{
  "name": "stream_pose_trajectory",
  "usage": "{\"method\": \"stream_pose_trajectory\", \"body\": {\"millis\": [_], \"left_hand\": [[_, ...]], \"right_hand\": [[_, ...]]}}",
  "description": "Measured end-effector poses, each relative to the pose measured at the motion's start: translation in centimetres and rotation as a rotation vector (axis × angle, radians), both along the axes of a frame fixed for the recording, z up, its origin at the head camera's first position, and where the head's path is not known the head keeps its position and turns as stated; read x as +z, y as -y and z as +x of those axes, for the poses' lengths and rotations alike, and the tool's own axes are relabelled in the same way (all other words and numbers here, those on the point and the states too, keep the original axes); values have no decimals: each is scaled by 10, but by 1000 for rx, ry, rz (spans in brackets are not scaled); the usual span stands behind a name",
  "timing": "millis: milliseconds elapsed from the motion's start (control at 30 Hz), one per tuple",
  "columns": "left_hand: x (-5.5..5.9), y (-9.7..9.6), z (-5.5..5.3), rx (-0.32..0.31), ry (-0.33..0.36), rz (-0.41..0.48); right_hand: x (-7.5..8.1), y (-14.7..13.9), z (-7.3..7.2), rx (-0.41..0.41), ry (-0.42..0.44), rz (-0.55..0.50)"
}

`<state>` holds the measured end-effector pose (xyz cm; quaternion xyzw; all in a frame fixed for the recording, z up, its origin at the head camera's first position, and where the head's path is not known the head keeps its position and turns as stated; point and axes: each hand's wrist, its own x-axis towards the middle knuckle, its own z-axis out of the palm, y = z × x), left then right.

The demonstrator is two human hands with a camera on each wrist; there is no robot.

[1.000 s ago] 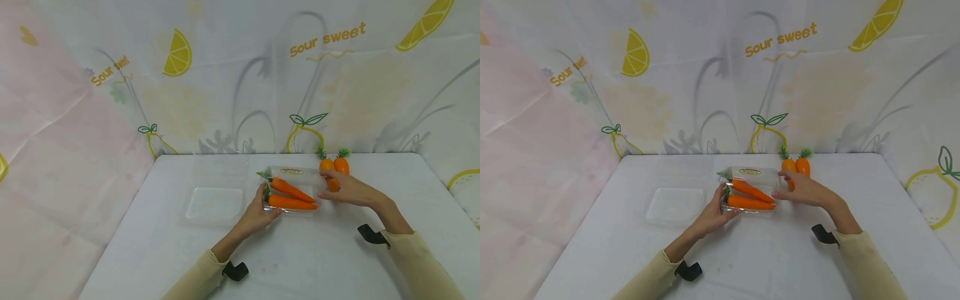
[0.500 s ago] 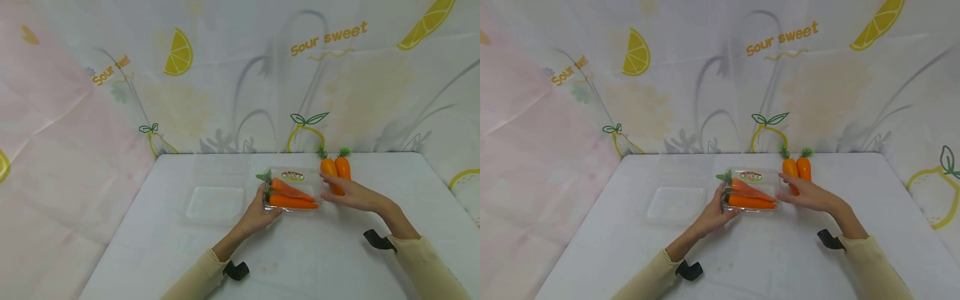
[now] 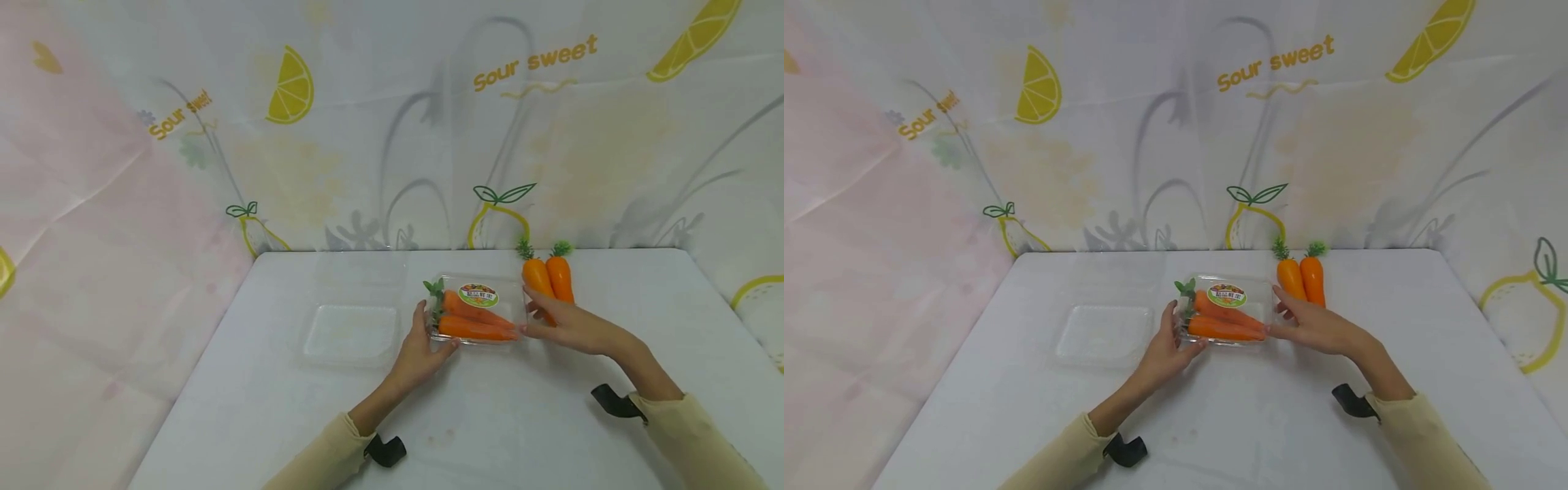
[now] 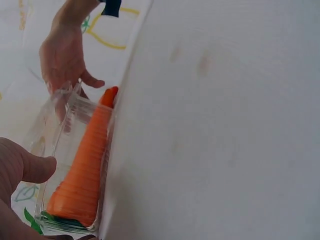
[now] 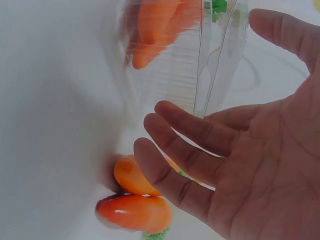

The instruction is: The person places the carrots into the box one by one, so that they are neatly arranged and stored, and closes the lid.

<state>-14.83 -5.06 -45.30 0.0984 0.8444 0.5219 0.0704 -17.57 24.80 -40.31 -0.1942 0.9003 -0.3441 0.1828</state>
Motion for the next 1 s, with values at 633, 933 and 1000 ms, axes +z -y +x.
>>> {"method": "stream_pose_trajectory", "body": {"millis": [633, 933, 1000], "left_hand": [[29, -4, 18, 203, 142, 148], [24, -9, 13, 283, 313, 255], [24, -9, 12, 272, 320, 271]], "right_hand": [[1, 1, 4, 2, -5, 24], [1, 4, 4, -8, 15, 5], [1, 4, 4, -11, 25, -14]]}}
